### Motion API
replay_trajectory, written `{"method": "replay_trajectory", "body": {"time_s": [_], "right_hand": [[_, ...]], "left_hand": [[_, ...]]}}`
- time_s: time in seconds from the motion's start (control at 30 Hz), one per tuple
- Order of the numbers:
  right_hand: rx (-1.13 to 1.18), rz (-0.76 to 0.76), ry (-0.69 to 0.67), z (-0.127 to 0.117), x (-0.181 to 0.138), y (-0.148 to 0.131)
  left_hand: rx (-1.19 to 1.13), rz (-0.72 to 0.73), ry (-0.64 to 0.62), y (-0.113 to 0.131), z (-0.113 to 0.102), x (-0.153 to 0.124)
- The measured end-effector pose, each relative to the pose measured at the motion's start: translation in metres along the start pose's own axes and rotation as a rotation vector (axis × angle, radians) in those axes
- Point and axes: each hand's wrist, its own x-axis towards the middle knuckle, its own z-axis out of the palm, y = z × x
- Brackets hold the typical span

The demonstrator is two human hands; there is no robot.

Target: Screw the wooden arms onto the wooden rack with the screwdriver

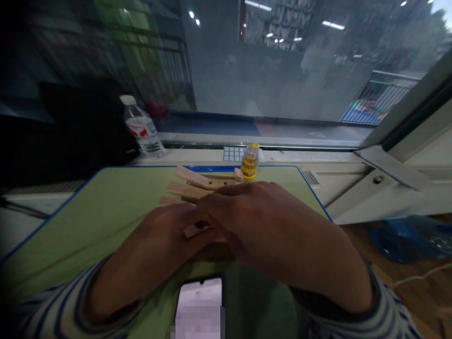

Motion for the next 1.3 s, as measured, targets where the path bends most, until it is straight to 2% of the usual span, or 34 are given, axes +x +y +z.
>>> {"method": "replay_trajectory", "body": {"time_s": [0.27,1.07,1.3], "right_hand": [[0.001,0.017,-0.007,0.0008,0.0011,-0.0029],[-0.224,0.133,-0.022,0.0032,-0.003,-0.0061],[-0.274,0.111,-0.007,0.0058,-0.005,-0.0075]], "left_hand": [[0.006,0.033,-0.016,-0.0022,-0.0024,-0.001],[-0.08,0.08,-0.109,-0.0035,-0.0017,0.0],[-0.076,0.084,-0.125,-0.0065,0.0011,0.0029]]}}
